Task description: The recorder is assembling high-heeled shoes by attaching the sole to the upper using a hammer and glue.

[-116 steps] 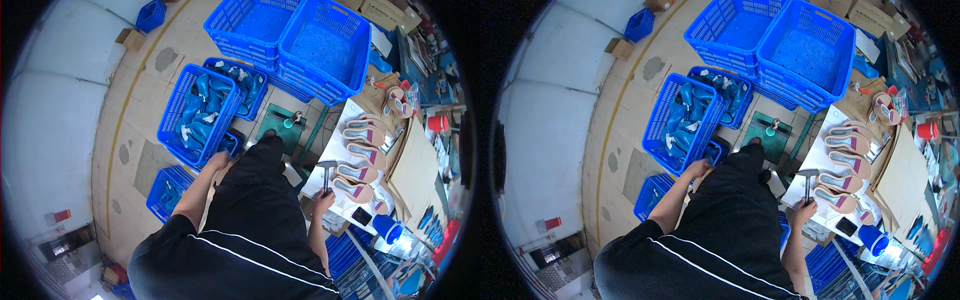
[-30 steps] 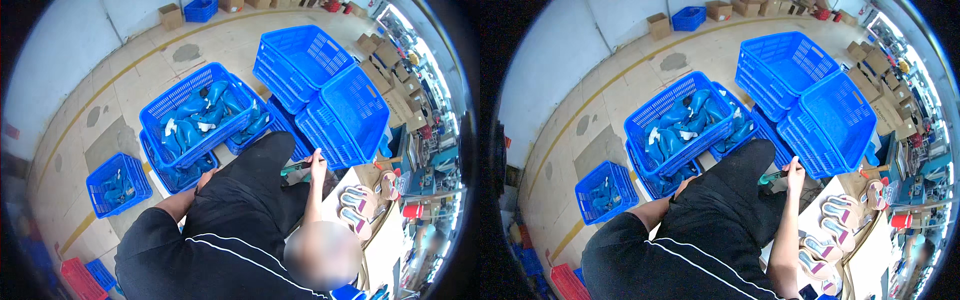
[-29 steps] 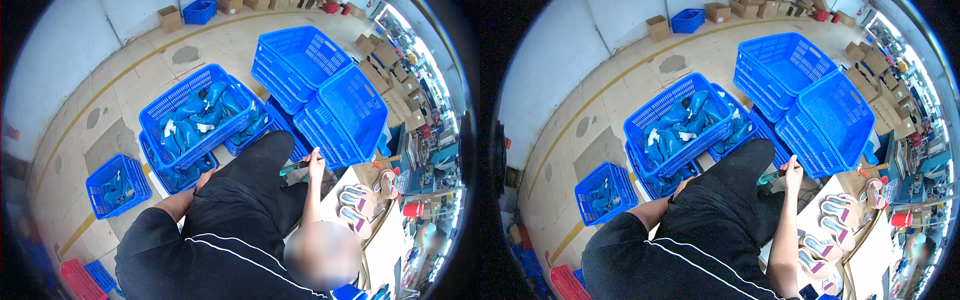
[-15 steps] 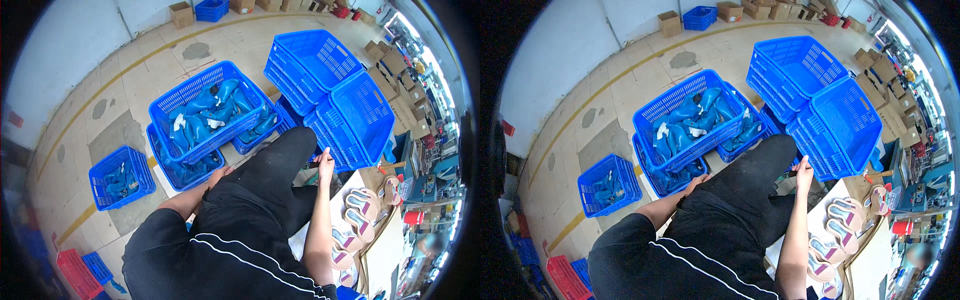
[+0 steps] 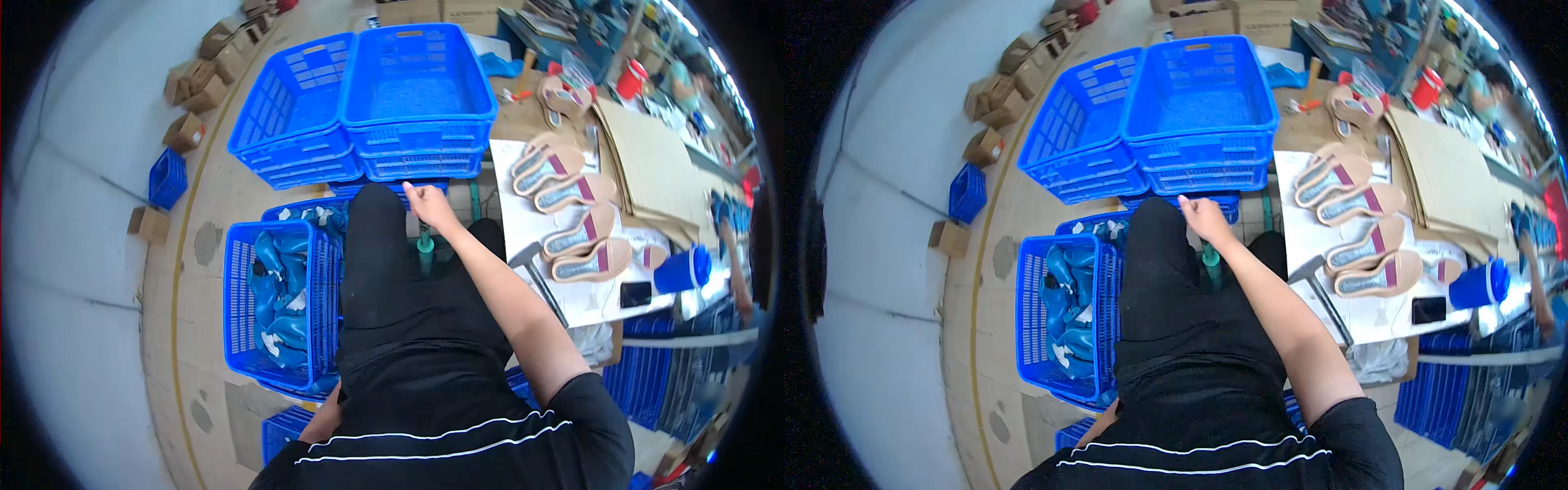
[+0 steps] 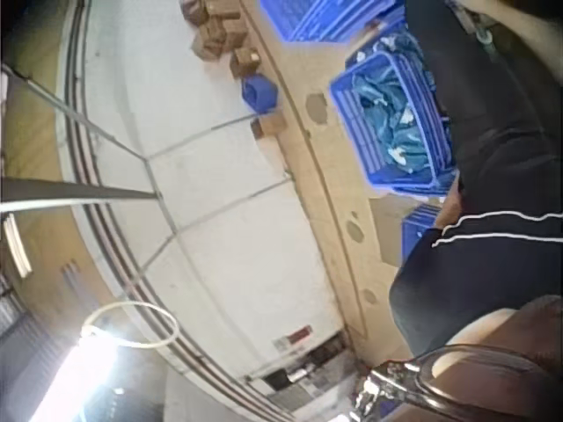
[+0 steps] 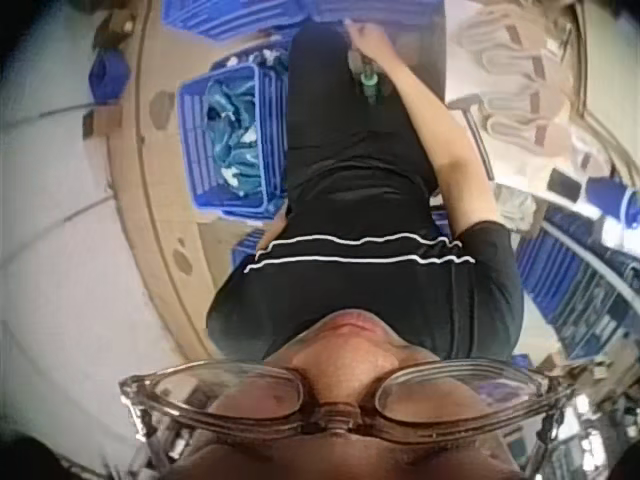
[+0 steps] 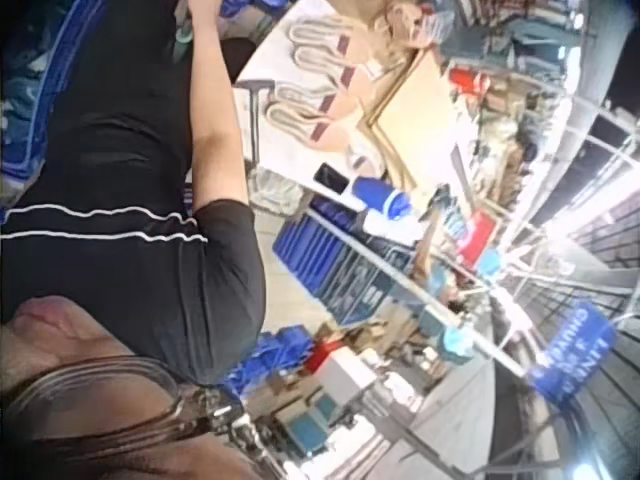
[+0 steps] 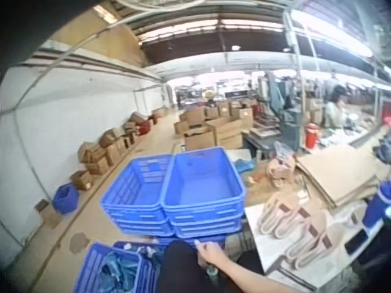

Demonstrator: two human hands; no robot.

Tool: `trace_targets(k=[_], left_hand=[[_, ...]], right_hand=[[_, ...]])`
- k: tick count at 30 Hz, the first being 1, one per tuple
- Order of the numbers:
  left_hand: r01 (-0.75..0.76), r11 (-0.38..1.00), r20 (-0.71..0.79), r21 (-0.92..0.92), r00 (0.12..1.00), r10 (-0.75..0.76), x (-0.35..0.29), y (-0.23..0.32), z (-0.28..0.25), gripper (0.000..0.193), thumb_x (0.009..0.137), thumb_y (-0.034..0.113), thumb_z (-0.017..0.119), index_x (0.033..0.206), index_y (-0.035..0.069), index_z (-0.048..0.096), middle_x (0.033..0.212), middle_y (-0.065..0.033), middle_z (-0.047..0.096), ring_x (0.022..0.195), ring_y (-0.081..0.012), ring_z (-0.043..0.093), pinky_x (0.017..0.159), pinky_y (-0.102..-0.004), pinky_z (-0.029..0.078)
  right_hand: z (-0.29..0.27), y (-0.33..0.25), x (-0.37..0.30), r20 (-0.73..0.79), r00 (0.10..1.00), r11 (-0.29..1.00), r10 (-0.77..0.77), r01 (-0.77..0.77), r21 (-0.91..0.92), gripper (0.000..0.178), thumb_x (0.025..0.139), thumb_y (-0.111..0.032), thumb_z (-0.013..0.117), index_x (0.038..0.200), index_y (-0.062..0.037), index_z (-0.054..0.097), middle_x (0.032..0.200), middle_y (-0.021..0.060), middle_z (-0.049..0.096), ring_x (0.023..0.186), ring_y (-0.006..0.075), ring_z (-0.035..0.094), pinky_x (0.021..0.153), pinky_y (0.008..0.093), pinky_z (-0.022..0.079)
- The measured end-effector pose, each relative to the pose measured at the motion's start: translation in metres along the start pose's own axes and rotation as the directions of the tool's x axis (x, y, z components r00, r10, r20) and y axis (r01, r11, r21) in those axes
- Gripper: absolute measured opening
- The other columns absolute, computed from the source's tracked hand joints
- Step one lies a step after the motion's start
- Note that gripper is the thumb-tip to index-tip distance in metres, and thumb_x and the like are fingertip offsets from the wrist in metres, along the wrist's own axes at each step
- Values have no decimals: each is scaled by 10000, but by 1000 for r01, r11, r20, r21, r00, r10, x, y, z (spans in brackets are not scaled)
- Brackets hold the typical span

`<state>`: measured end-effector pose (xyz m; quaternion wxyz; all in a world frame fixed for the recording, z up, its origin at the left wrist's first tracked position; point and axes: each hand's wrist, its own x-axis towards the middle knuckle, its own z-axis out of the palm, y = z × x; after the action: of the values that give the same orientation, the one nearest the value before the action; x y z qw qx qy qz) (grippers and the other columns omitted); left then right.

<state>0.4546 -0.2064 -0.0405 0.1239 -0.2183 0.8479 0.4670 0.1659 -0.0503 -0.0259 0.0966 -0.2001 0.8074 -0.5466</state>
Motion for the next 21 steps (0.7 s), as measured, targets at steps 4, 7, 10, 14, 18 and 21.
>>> trace_targets(k=[4,7,10,14,18,21], left_hand=[[83,996,53,12,995,-84,-30,18,20,463,1087,430,584,1315,36,664,1219,-244,712,1160,-389,693,964,-484,526],[157,988,70,4,985,-157,-65,40,29,468,1092,420,580,1342,32,652,1250,-233,707,1173,-372,688,981,-473,523],[222,974,76,-49,973,-218,-99,57,44,474,1097,411,576,1369,28,639,1282,-222,703,1186,-354,684,998,-461,520],[276,944,79,-178,961,-266,-137,75,66,484,1104,397,571,1405,23,623,1324,-207,697,1204,-330,677,1020,-445,517],[278,914,17,-295,958,-286,-154,98,44,495,1111,384,565,1441,18,607,1366,-192,691,1222,-307,671,1042,-429,513],[288,881,-47,-375,943,-329,-166,106,16,505,1116,374,561,1468,14,594,1398,-181,687,1235,-289,667,1059,-417,511]], right_hand=[[-5,2,-1,-98,990,993,-104,97,-67,677,1082,-490,596,641,23,615,577,188,619,570,371,648,625,445,513],[-7,3,-2,-89,990,993,-113,109,-44,656,1089,-502,562,732,37,671,671,257,656,706,457,699,685,503,528],[1,0,0,-83,985,988,-150,147,-46,668,1093,-513,546,736,34,683,678,245,677,716,446,715,699,505,537],[-3,9,15,12,1000,995,-27,28,-99,704,1105,-529,515,710,23,700,648,183,705,683,342,747,714,462,562],[1,19,15,-32,998,995,-61,58,-84,706,1106,-537,514,697,12,684,626,144,691,667,286,746,723,427,572],[5,19,11,-20,998,995,-55,54,-79,712,1104,-564,526,669,-17,662,618,118,682,654,242,726,702,409,559]])
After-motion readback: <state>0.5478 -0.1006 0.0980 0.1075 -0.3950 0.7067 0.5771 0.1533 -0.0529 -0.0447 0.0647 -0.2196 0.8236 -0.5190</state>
